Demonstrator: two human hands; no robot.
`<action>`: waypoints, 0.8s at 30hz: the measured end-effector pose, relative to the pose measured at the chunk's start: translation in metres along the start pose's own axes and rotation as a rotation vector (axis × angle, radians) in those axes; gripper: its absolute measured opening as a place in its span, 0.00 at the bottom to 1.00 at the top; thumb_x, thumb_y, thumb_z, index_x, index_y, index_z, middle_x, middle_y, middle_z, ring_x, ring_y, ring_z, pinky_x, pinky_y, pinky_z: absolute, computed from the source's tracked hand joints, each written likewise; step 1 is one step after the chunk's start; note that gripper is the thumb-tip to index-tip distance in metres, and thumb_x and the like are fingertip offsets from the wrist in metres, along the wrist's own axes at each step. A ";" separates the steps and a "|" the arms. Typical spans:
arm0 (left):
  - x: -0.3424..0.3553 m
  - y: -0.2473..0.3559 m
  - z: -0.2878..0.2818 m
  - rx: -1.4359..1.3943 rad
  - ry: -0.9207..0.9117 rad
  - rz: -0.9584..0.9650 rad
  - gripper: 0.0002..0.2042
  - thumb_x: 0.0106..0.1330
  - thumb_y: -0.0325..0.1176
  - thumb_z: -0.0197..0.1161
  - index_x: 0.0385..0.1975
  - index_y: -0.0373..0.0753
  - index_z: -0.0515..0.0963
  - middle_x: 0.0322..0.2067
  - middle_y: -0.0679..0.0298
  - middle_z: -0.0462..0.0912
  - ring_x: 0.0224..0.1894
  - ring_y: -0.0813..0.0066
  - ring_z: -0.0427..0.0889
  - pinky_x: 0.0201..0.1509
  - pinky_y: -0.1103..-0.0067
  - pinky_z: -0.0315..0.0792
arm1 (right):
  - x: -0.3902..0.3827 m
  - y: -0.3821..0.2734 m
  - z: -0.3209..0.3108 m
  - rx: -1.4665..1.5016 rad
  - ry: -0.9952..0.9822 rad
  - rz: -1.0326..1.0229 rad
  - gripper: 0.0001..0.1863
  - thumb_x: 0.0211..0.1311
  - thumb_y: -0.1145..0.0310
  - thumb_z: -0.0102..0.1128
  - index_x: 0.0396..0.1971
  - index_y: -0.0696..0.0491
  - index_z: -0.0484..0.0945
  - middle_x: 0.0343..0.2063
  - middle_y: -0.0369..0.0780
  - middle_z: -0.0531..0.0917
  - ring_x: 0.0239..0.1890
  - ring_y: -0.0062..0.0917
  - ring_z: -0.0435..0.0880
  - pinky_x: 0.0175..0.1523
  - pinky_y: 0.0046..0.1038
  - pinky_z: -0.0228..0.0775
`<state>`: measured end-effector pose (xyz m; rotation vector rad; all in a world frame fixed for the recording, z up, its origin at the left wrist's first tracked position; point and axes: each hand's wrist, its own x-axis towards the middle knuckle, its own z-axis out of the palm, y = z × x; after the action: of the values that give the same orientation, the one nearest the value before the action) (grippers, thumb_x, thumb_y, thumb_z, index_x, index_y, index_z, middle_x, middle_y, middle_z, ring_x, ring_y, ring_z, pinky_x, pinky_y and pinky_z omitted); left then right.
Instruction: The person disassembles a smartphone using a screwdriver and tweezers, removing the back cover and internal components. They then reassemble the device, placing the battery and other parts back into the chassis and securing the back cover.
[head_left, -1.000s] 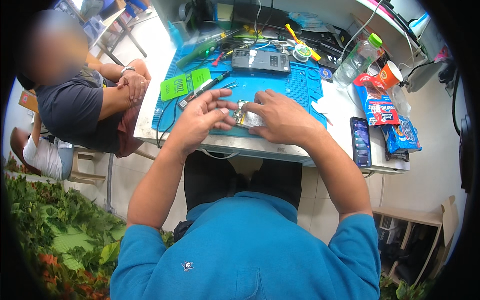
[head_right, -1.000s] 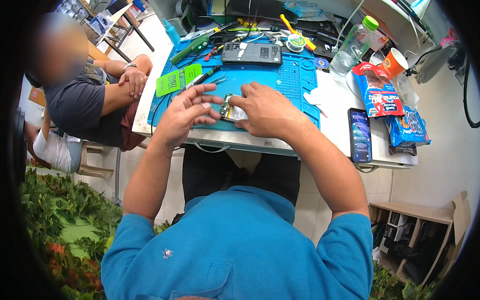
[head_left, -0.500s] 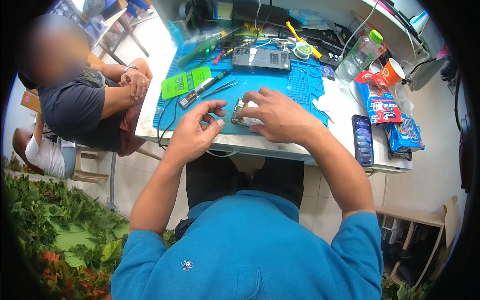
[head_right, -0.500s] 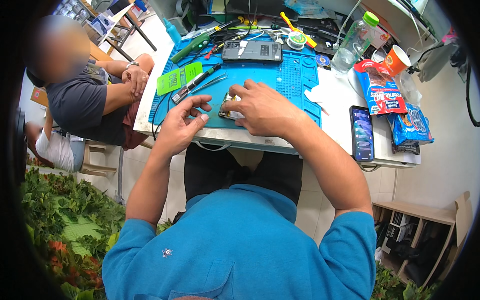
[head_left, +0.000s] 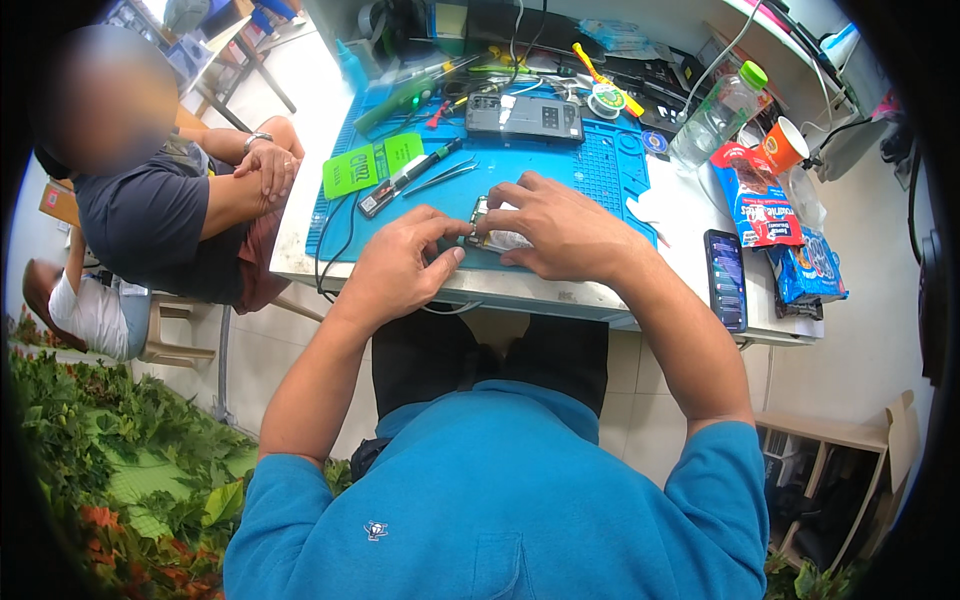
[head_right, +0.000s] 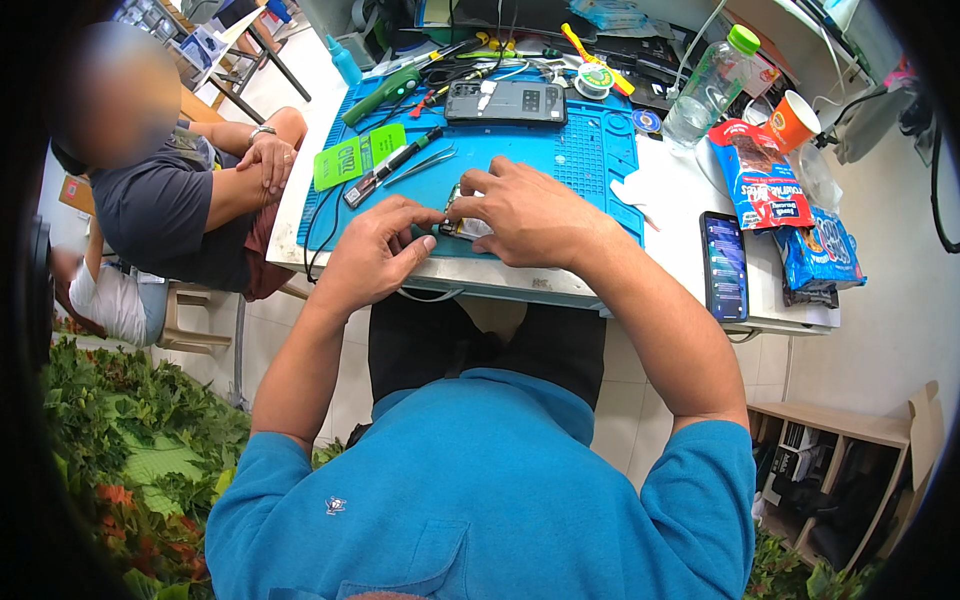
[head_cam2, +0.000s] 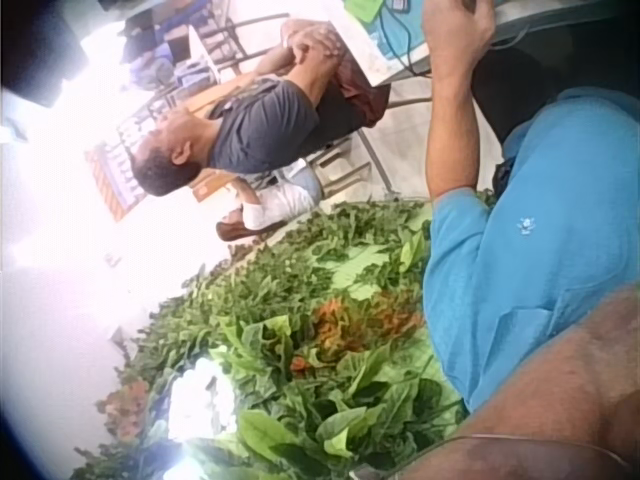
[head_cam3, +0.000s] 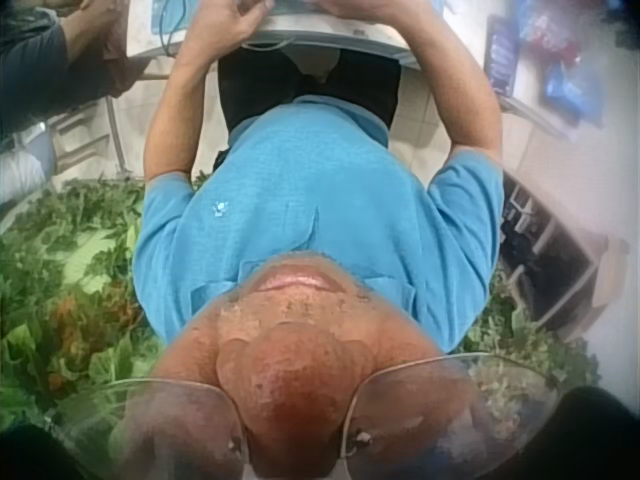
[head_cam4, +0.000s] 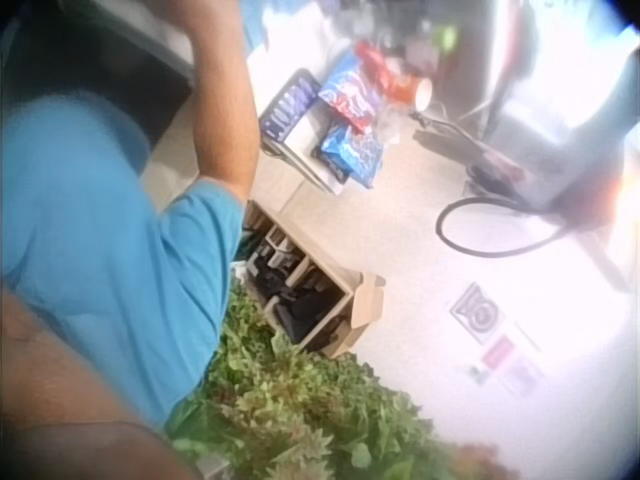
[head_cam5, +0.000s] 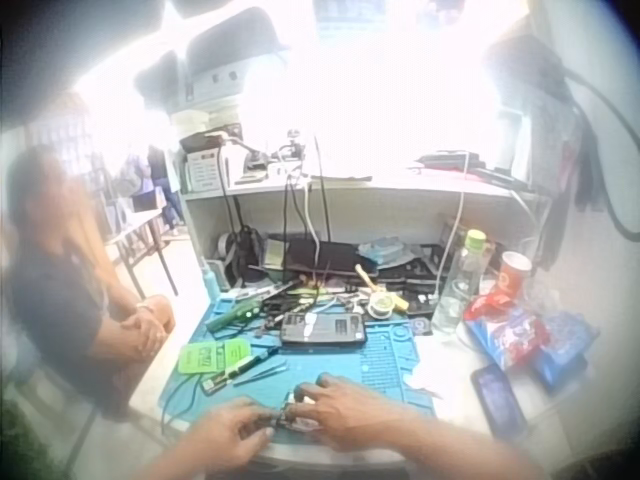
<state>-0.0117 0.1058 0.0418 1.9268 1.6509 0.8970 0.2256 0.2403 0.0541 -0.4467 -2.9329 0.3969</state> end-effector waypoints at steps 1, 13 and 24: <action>0.000 0.000 0.000 -0.004 -0.005 -0.006 0.14 0.72 0.27 0.74 0.55 0.38 0.91 0.43 0.61 0.86 0.33 0.73 0.82 0.43 0.76 0.80 | 0.000 0.000 -0.001 0.007 -0.006 -0.001 0.25 0.67 0.61 0.80 0.63 0.41 0.88 0.64 0.38 0.85 0.62 0.41 0.82 0.71 0.42 0.78; 0.001 -0.004 -0.001 0.019 -0.045 0.006 0.15 0.70 0.24 0.74 0.55 0.40 0.91 0.45 0.62 0.85 0.33 0.74 0.79 0.40 0.76 0.77 | 0.002 -0.001 -0.004 0.009 -0.027 0.038 0.25 0.67 0.60 0.81 0.62 0.41 0.86 0.63 0.37 0.85 0.62 0.40 0.82 0.71 0.40 0.78; 0.000 -0.012 -0.002 0.032 -0.041 0.071 0.14 0.67 0.21 0.75 0.50 0.42 0.93 0.48 0.64 0.87 0.35 0.75 0.84 0.42 0.78 0.81 | 0.001 -0.002 -0.005 -0.074 -0.037 -0.049 0.23 0.69 0.60 0.79 0.63 0.37 0.87 0.65 0.36 0.83 0.60 0.40 0.83 0.70 0.40 0.79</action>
<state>-0.0208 0.1079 0.0350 2.0231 1.5917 0.8562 0.2252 0.2395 0.0594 -0.3793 -2.9956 0.2934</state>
